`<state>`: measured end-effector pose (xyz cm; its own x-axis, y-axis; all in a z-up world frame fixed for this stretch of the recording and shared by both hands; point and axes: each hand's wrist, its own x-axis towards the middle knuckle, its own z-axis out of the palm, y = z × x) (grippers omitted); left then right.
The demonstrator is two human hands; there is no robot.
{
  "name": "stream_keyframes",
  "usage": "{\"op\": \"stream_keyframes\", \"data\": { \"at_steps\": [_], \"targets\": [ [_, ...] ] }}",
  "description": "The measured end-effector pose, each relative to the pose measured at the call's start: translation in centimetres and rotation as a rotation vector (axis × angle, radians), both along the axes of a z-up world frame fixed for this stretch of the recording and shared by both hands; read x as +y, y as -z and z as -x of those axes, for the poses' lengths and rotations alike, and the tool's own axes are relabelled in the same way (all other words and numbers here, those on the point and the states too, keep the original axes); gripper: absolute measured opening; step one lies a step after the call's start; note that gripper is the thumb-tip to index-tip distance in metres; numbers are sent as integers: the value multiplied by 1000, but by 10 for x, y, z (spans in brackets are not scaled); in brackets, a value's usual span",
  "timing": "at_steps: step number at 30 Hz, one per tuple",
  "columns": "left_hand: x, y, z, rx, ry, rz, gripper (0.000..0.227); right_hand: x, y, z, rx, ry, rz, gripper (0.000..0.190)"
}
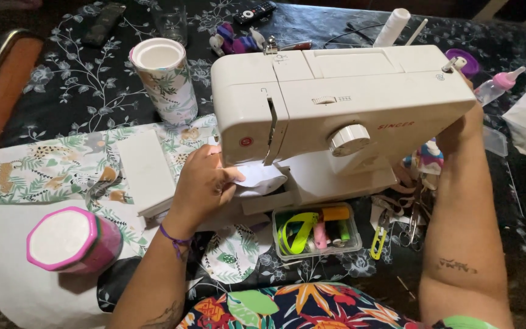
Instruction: The person operates a sewing machine to stitch a white fabric piece. They guide the fabric under the needle, then use scissors to cut the thread. The person then folds the fabric and continues sewing another section.
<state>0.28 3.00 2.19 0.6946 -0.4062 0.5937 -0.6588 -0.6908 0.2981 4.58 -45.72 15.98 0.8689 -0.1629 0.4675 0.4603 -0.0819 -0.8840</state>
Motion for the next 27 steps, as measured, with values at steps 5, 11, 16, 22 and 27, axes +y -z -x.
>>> {"op": "stream_keyframes", "data": {
  "at_steps": [5,11,16,22,27],
  "targets": [
    [4,-10,8,0,12,28,3,7,3,8,7,44,17,55],
    [6,-21,14,-6,43,34,6,14,4,13,13,105,40,55],
    [10,-22,16,36,64,25,8,17,5,16,25,146,56,55],
    [11,-37,22,99,102,30,11,17,0,12,39,205,75,55],
    [9,-34,18,74,83,-86,26,-10,-13,-1,54,267,89,55]
  ]
}}
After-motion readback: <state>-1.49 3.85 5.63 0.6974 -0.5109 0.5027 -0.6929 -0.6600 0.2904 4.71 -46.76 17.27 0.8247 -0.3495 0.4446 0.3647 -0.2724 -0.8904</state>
